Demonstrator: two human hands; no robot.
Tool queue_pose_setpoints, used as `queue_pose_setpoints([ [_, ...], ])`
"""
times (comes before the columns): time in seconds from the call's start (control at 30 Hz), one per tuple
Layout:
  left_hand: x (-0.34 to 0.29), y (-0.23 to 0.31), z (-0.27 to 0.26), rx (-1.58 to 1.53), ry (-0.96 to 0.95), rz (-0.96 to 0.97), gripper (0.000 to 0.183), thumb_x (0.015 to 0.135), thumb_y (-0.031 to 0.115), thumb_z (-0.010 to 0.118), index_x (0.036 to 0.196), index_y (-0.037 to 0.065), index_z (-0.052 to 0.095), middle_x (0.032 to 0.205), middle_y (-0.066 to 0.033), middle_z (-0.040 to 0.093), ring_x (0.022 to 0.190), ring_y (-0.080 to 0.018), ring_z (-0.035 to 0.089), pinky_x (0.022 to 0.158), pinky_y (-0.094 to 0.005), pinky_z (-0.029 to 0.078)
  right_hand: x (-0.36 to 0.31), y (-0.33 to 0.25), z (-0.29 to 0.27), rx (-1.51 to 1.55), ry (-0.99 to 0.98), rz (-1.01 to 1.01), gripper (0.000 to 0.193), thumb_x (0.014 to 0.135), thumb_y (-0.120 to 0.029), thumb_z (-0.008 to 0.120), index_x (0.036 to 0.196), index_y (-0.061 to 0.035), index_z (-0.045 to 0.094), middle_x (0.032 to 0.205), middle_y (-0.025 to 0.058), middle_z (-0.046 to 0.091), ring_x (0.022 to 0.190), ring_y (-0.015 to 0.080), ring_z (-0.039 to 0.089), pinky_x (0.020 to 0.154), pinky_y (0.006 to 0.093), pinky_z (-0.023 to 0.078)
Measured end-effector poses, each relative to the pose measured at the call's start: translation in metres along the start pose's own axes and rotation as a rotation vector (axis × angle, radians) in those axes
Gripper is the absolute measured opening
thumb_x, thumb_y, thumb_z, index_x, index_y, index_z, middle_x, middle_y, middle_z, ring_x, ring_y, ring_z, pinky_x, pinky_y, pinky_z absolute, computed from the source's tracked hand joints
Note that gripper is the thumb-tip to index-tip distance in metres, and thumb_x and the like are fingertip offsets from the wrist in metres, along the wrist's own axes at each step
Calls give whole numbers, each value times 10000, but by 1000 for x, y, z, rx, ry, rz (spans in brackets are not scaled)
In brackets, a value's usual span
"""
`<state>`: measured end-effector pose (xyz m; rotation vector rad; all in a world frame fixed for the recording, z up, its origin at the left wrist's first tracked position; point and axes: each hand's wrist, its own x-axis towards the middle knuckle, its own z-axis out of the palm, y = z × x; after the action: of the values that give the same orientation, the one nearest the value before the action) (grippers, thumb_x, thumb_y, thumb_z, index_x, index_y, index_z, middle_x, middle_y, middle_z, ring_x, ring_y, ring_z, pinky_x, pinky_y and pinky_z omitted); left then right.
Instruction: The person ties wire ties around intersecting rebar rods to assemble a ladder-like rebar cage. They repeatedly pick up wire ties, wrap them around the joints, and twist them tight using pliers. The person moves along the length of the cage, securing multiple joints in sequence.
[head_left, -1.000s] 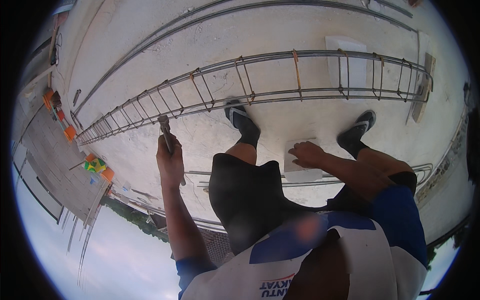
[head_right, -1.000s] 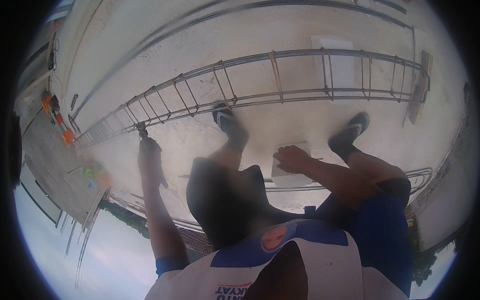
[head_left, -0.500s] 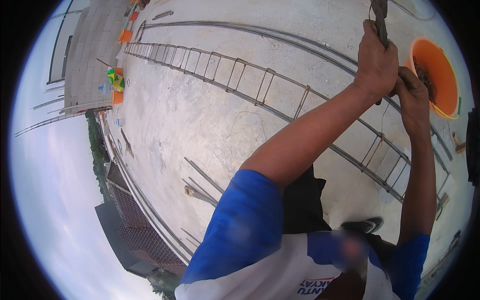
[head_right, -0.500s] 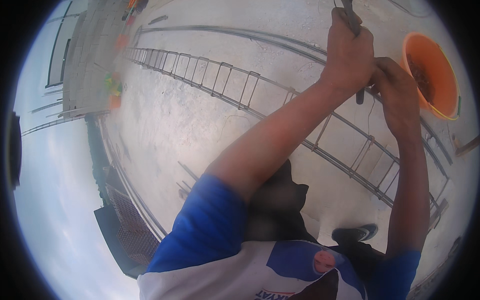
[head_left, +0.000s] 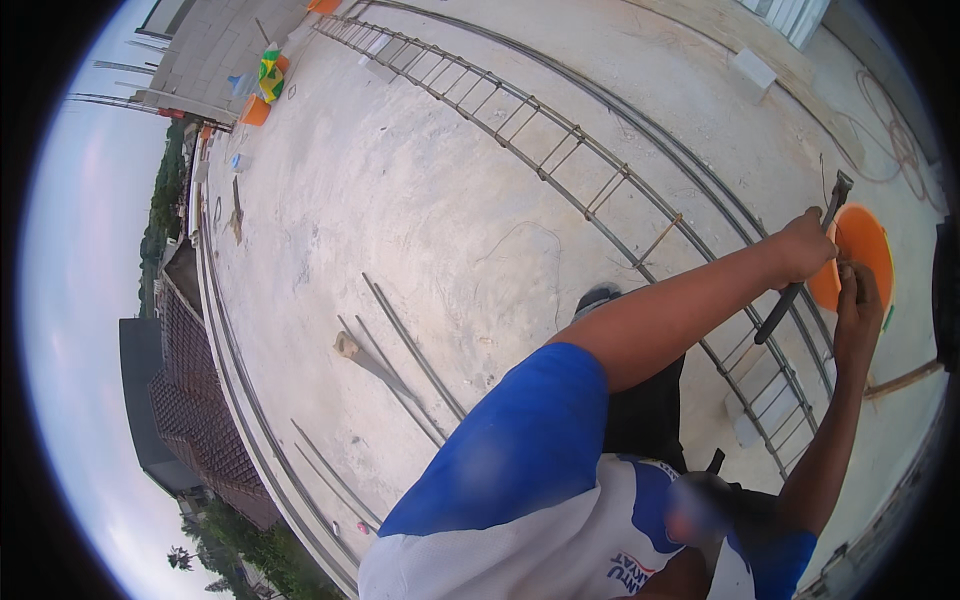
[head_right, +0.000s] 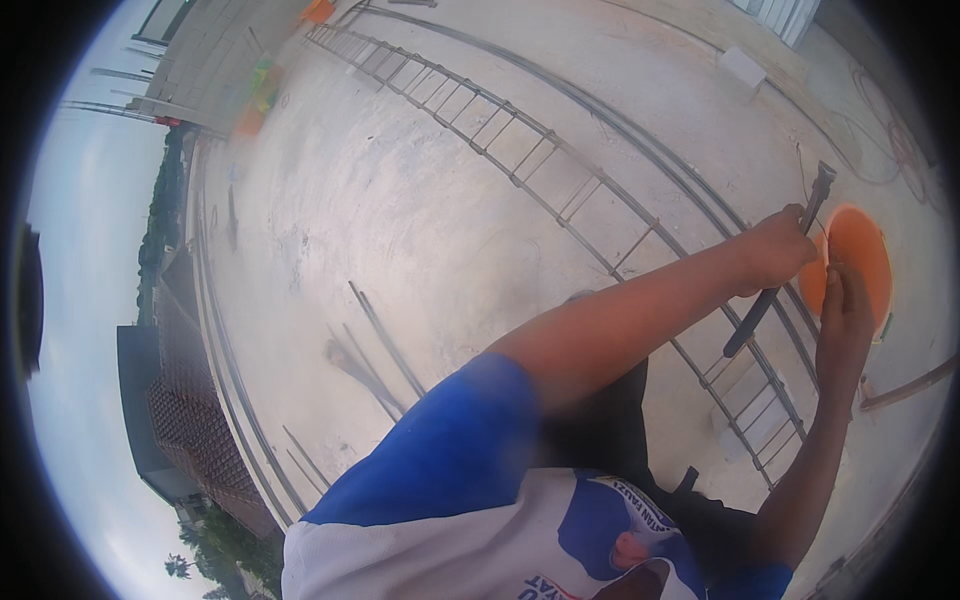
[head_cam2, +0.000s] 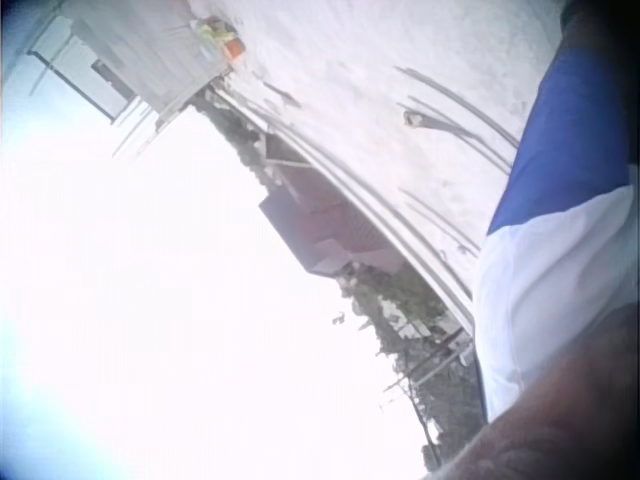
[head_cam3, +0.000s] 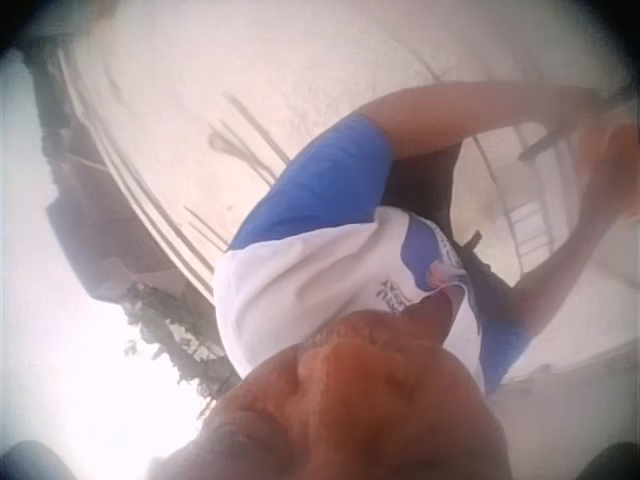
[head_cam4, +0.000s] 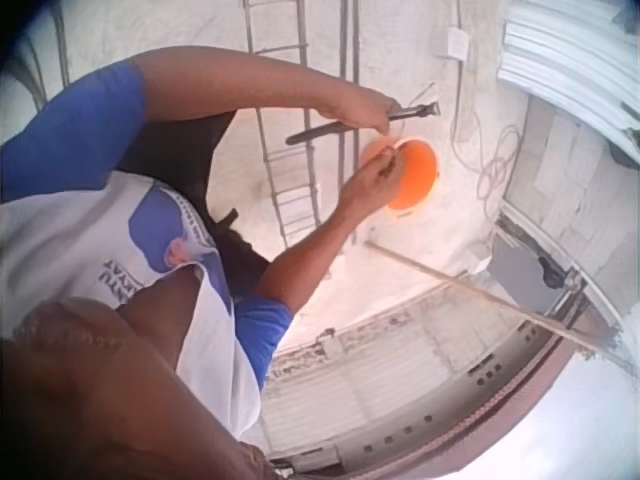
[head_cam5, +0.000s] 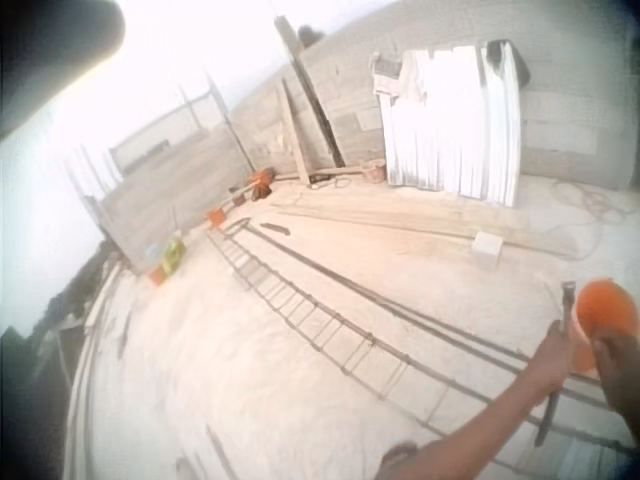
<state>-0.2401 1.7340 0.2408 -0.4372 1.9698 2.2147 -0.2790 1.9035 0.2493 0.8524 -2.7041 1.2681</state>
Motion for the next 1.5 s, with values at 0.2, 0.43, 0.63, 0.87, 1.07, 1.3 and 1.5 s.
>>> queue_pose_setpoints([
  [0.2, -46, -15, -1, 928, -181, 143, 398, 876, 226, 609, 1117, -90, 582, 937, -235, 661, 880, -388, 662, 775, -440, 525, -71, -24, -11, -189, -125, 180, 284, 982, -237, 492, 1056, 24, 578, 737, 180, 568, 665, 215, 544, 651, 376, 436],
  [0.43, -105, -14, 24, 920, 286, 473, 205, 794, 71, 594, 948, -65, 586, 770, -195, 669, 735, -346, 694, 657, -410, 559, -120, -66, -31, -153, -6, 149, 220, 965, -184, 527, 1033, 15, 593, 666, 167, 557, 583, 192, 487, 598, 345, 412],
  [0.63, -139, 9, 35, 910, 273, 601, 465, 876, 145, 584, 1229, -135, 467, 673, -187, 632, 637, -360, 658, 592, -445, 526, -136, -100, -53, -159, 40, 130, 190, 958, -160, 535, 1015, 8, 601, 619, 121, 515, 562, 159, 449, 571, 326, 397],
  [0.87, -165, 25, 32, 812, 431, 703, 420, 898, 190, 593, 1171, -102, 460, 610, -183, 604, 559, -378, 626, 525, -458, 496, -134, -134, -62, -63, 93, 103, 175, 938, -136, 546, 974, 25, 603, 622, 139, 520, 568, 167, 466, 574, 335, 405],
  [1.07, -168, 12, 20, 781, 440, 798, 231, 894, 194, 620, 833, 8, 497, 595, -153, 584, 546, -372, 600, 506, -452, 469, -132, -131, -53, -115, 52, 64, 153, 909, -132, 559, 922, 13, 608, 642, 172, 572, 566, 261, 543, 595, 370, 432],
  [1.3, -180, 21, 12, 532, 354, 1074, 122, 890, 103, 627, 906, 19, 540, 803, -127, 607, 722, -293, 608, 618, -367, 474, -133, -135, -51, -245, 161, -146, 122, 921, -107, 566, 948, 8, 597, 1082, 191, 608, 926, 330, 611, 792, 415, 475],
  [1.5, -194, 37, 32, 10, 146, 940, 144, 971, 127, 534, 1029, -6, 531, 861, -104, 596, 779, -219, 613, 721, -331, 489, -147, -137, -37, -42, -129, -216, 179, 898, 2, 553, 1059, 63, 599, 1135, 220, 611, 1042, 394, 608, 883, 402, 470],
])
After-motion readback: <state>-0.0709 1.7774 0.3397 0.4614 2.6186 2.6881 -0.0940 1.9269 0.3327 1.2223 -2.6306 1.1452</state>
